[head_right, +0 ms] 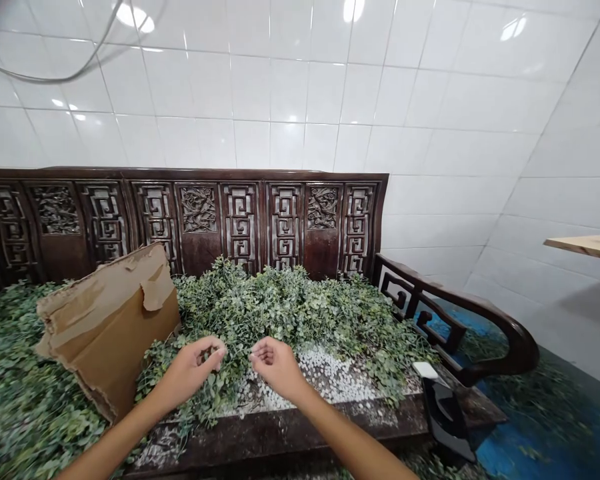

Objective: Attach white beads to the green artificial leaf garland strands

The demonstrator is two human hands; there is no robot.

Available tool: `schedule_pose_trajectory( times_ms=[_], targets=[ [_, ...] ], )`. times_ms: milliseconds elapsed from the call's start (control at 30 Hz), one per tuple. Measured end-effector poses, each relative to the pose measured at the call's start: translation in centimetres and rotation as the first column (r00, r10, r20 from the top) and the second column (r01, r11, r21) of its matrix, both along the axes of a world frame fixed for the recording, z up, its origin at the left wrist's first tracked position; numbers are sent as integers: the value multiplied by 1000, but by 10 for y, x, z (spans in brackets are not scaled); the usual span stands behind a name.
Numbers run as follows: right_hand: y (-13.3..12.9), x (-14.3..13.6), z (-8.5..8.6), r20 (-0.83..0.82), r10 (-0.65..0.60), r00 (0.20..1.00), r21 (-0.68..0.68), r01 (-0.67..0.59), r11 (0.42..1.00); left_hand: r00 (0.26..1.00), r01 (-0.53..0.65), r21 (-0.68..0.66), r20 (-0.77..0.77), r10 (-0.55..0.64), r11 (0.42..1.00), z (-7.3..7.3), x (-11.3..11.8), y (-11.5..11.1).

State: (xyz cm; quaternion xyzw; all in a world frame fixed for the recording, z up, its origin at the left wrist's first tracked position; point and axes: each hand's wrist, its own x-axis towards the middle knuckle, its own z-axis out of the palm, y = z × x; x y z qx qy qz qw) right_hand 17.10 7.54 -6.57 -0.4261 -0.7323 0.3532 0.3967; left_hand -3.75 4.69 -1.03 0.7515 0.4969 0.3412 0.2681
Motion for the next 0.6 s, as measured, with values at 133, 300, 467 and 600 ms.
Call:
schedule_pose_trajectory(
  times_ms=[133,300,467,600],
  targets=[
    [-17,-9,30,-461,91,883,-139,-173,975,999,-23,-32,48,25,999,9,10,-12],
    [-30,-15,51,-537,120,835,-94,-200,975,991,-7,-53,134,14,999,20,18,-23],
    [-36,-13,58,-465,166,870,-57,-217,975,992,7,-108,123,7,994,28,16,-28],
    [-38,-15,59,-450,163,878,-47,-206,978,993,12,-118,118,2,993,30,15,-31]
  ],
)
